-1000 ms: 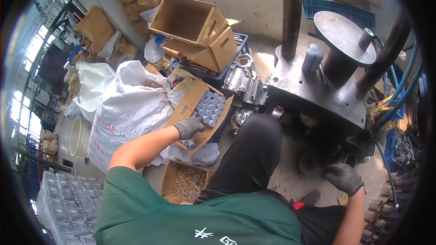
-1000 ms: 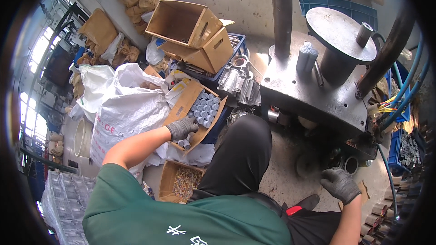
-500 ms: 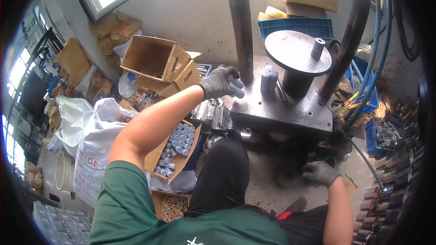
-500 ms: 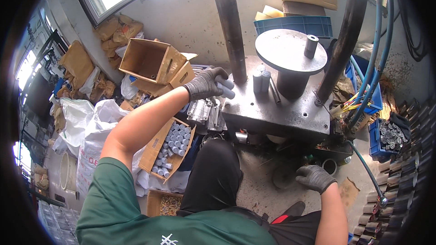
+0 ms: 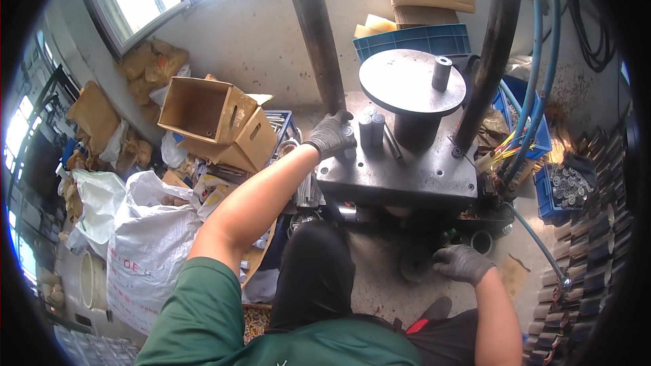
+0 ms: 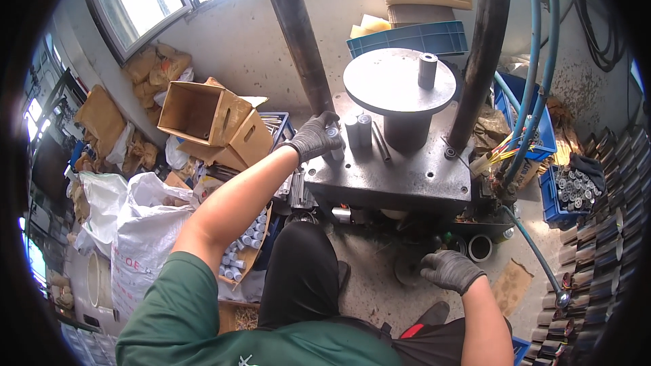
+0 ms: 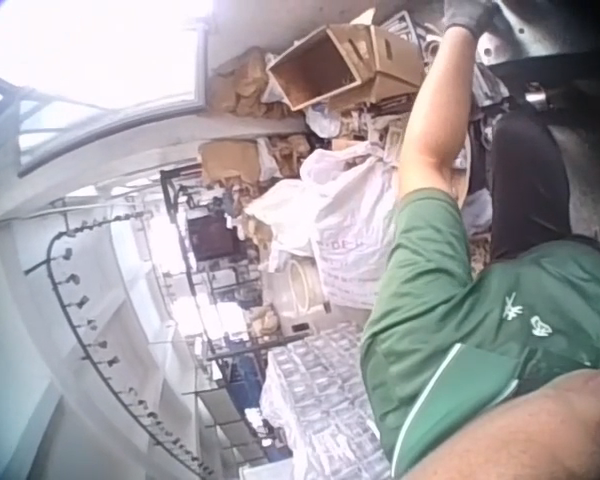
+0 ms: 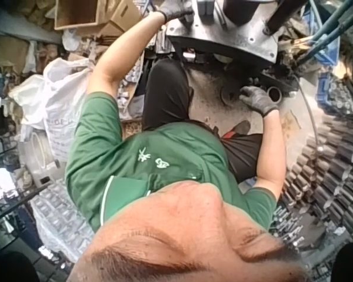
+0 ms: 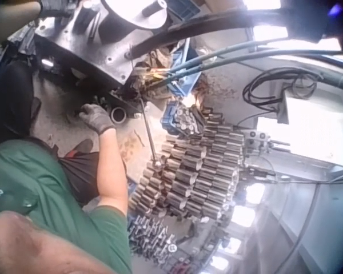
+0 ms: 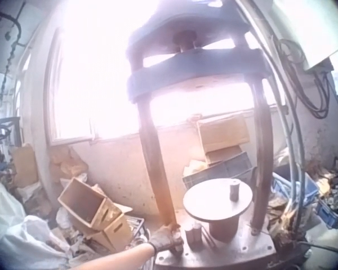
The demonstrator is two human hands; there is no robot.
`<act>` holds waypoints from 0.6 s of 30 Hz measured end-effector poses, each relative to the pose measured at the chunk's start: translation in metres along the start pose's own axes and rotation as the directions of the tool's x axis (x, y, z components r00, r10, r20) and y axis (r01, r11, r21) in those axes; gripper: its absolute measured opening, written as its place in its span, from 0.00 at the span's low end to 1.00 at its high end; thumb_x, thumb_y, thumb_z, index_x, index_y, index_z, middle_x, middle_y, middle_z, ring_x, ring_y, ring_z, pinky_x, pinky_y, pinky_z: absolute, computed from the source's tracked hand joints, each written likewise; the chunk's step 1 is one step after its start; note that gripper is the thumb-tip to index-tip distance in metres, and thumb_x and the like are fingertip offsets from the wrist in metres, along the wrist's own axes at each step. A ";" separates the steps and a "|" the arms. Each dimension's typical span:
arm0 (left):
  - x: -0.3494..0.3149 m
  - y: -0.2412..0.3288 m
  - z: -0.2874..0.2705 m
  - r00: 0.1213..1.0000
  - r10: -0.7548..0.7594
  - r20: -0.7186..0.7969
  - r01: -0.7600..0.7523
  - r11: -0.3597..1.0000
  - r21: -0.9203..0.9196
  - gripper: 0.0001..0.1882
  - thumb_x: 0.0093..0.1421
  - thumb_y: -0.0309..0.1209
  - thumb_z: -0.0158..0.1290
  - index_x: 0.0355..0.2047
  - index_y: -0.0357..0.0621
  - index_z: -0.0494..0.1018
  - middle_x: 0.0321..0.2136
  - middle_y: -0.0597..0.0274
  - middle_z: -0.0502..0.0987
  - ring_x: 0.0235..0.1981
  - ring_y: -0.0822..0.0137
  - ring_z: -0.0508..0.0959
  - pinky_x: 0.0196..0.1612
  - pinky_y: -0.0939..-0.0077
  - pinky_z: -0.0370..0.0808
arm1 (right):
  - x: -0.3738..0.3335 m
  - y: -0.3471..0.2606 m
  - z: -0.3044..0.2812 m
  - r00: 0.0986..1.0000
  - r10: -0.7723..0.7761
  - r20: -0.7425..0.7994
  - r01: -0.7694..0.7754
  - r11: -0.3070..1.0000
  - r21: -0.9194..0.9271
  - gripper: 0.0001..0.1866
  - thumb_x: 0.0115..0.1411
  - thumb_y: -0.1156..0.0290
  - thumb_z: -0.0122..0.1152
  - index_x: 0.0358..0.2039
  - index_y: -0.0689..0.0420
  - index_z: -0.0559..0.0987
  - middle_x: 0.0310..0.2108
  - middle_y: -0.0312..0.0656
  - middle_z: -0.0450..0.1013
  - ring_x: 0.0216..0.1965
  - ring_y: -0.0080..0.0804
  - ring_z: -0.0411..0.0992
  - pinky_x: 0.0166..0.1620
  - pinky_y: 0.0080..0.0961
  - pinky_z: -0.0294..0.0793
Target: The worker is assembling and organizing pipes and metal components in a workshop.
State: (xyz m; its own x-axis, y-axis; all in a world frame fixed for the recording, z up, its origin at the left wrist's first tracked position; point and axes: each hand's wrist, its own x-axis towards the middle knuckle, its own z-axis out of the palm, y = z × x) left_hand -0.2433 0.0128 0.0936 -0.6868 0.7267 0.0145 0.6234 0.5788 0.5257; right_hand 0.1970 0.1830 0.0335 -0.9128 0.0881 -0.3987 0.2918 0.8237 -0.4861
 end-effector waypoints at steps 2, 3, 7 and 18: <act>-0.003 -0.001 0.007 0.996 0.023 -0.091 -0.023 1.000 -0.003 0.44 0.51 0.43 0.71 0.68 0.46 0.70 0.61 0.39 0.74 0.61 0.44 0.79 0.67 0.58 0.75 | 0.000 0.000 -0.001 1.000 -0.005 0.006 0.005 1.000 -0.016 0.21 0.64 0.54 0.64 0.50 0.56 0.87 0.44 0.55 0.84 0.50 0.55 0.81 0.56 0.48 0.80; -0.003 -0.001 0.010 0.994 0.020 -0.111 -0.022 1.000 -0.011 0.45 0.51 0.44 0.71 0.68 0.46 0.69 0.60 0.39 0.74 0.61 0.44 0.79 0.67 0.59 0.76 | 0.000 0.000 -0.001 1.000 -0.016 -0.005 0.016 1.000 -0.008 0.21 0.64 0.54 0.64 0.50 0.56 0.87 0.45 0.55 0.84 0.50 0.56 0.81 0.56 0.48 0.80; -0.006 -0.004 0.016 0.982 -0.002 -0.189 -0.012 0.997 -0.073 0.48 0.50 0.48 0.72 0.69 0.44 0.69 0.60 0.38 0.75 0.61 0.45 0.79 0.66 0.59 0.77 | 0.002 0.002 0.002 0.999 -0.037 -0.016 0.037 0.999 -0.009 0.21 0.64 0.54 0.65 0.50 0.56 0.87 0.45 0.55 0.84 0.50 0.56 0.81 0.56 0.48 0.80; -0.016 -0.024 0.069 0.869 -0.318 -0.378 0.164 0.908 -0.386 0.59 0.44 0.37 0.82 0.72 0.37 0.58 0.55 0.49 0.80 0.57 0.56 0.81 0.61 0.64 0.80 | 0.010 0.004 0.006 0.999 -0.025 0.023 0.026 0.999 -0.041 0.23 0.65 0.53 0.63 0.53 0.55 0.86 0.47 0.55 0.83 0.52 0.56 0.81 0.58 0.49 0.79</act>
State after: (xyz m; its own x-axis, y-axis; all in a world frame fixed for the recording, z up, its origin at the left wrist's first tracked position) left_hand -0.2218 0.0130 0.0217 -0.9368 0.3073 0.1672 0.3089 0.5021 0.8078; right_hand 0.1908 0.1840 0.0230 -0.9131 0.0541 -0.4041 0.2557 0.8480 -0.4643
